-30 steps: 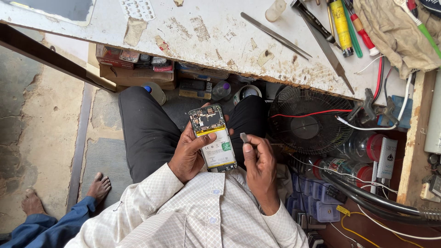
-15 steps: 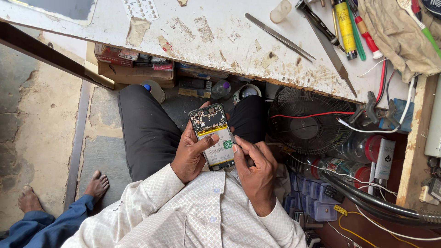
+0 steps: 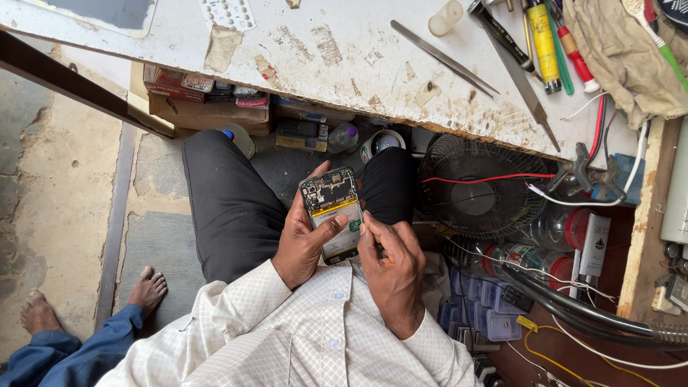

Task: The person repairs a disassembled smartphone by applying liquid from a bottle to the battery area and using a metal tool to pry and separate internal components. The person handles the phone, a bottle, and a prying tool throughout the process.

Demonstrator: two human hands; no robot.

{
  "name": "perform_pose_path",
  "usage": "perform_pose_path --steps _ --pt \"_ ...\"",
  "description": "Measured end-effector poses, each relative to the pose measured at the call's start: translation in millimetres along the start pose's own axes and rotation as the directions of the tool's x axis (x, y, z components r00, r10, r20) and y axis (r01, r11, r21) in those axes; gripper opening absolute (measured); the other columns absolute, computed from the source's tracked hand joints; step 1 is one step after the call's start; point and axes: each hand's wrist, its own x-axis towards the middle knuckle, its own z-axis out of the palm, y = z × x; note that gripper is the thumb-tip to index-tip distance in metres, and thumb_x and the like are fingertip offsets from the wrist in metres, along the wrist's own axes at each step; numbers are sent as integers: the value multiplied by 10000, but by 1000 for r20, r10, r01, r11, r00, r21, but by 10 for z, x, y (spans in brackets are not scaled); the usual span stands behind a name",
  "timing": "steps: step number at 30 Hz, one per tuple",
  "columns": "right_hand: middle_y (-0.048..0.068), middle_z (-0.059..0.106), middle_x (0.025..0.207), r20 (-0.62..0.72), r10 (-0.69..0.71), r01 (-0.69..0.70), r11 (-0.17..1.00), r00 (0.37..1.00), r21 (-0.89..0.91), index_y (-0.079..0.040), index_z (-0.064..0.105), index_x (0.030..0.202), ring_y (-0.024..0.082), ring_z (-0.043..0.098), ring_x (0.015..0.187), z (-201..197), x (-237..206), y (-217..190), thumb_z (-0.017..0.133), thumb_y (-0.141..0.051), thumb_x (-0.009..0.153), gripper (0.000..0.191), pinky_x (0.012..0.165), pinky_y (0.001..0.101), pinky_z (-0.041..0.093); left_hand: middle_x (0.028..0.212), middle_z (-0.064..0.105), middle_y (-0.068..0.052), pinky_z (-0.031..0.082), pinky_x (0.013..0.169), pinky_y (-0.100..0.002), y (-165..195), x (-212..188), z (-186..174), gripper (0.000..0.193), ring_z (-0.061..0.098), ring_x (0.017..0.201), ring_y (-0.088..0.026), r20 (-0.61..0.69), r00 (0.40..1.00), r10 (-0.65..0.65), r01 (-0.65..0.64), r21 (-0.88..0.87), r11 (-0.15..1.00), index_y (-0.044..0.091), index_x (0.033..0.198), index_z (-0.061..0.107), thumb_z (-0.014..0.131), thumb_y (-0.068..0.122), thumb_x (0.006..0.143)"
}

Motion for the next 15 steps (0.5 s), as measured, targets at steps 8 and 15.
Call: perform_pose_path --steps 8,15 --pt "54 693 808 223 265 -311 927 938 211 -10 783 1091 79 646 648 -86 111 56 758 -100 902 211 522 205 489 1389 633 -195 570 1022 -434 33 10 -76 869 670 1205 -259 -29 998 -51 50 -35 998 97 1625 230 711 42 903" --pt "27 692 790 387 338 -459 842 858 284 -32 794 1087 62 614 636 -226 183 183 747 -175 920 225 533 212 477 1334 654 -198 578 996 -433 14 30 -105 867 682 1166 -243 -20 995 -102 100 -88 991 100 1633 232 698 21 906"
